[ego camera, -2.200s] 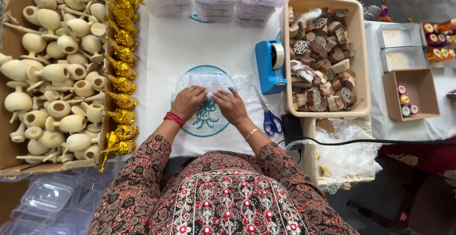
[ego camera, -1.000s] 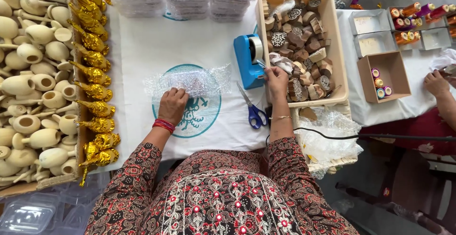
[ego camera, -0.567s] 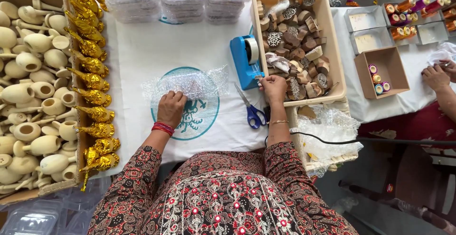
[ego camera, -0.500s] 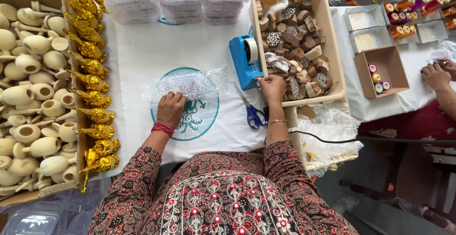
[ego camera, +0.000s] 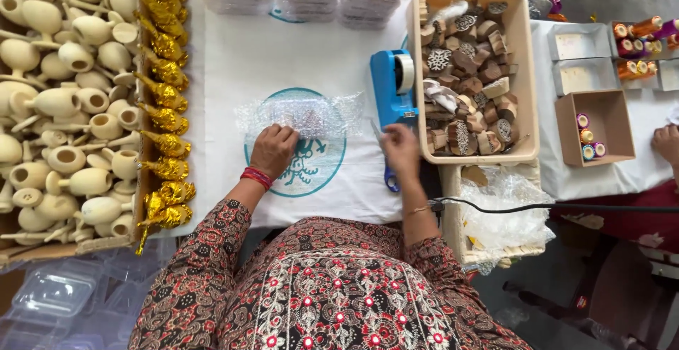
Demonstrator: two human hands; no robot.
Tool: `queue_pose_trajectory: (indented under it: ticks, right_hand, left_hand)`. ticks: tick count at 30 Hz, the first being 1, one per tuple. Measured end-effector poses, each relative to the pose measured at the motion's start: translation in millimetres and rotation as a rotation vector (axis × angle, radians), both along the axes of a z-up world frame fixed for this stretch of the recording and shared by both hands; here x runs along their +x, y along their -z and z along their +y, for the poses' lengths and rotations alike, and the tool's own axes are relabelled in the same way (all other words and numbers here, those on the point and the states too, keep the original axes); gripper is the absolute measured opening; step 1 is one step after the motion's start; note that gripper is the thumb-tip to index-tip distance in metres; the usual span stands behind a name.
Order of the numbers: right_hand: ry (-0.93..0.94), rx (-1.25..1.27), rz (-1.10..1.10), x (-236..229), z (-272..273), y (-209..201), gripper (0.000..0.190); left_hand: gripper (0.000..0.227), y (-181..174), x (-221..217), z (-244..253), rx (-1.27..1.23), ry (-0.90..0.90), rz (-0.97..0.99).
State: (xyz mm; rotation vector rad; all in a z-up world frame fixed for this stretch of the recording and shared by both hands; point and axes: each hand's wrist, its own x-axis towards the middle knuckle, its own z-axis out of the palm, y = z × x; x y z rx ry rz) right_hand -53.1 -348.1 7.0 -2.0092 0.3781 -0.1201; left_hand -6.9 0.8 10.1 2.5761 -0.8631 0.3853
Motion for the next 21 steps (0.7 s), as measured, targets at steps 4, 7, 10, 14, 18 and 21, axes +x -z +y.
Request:
queue_pose_trajectory:
  ticks: [4, 7, 10, 14, 18, 21]
  right_hand:
    - [-0.147, 0.140, 0.099, -5.5, 104.7, -1.8, 0.050]
    - [-0.176, 0.283, 0.120, 0.8, 149.3, 8.5, 0.048]
    - [-0.143, 0.354, 0.066, 9.9, 167.2, 18.0, 0.043]
    - [-0.062, 0.391, -0.021, 20.9, 179.8, 22.6, 0.042]
    - [0.006, 0.185, -0.018, 24.1, 184.4, 18.2, 0.040]
    - [-0.003, 0.146, -0.022, 24.6, 181.8, 19.1, 0.040]
  left_hand:
    - [0.022, 5.7, -7.1, 2.3, -0.026, -0.001, -0.005]
    - [0.034, 6.7, -12.3, 9.1, -0.054, -0.002, 0.000]
    - [0.039, 8.1, -13.7, 11.0, -0.052, 0.016, 0.035]
    - [0.040, 7.3, -14.5, 11.8, -0.011, 0.029, 0.047]
    - [0.040, 5.4, -14.1, 12.1, 0.004, 0.041, 0.069]
    - [0.040, 4.9, -13.4, 12.2, 0.002, 0.043, 0.082]
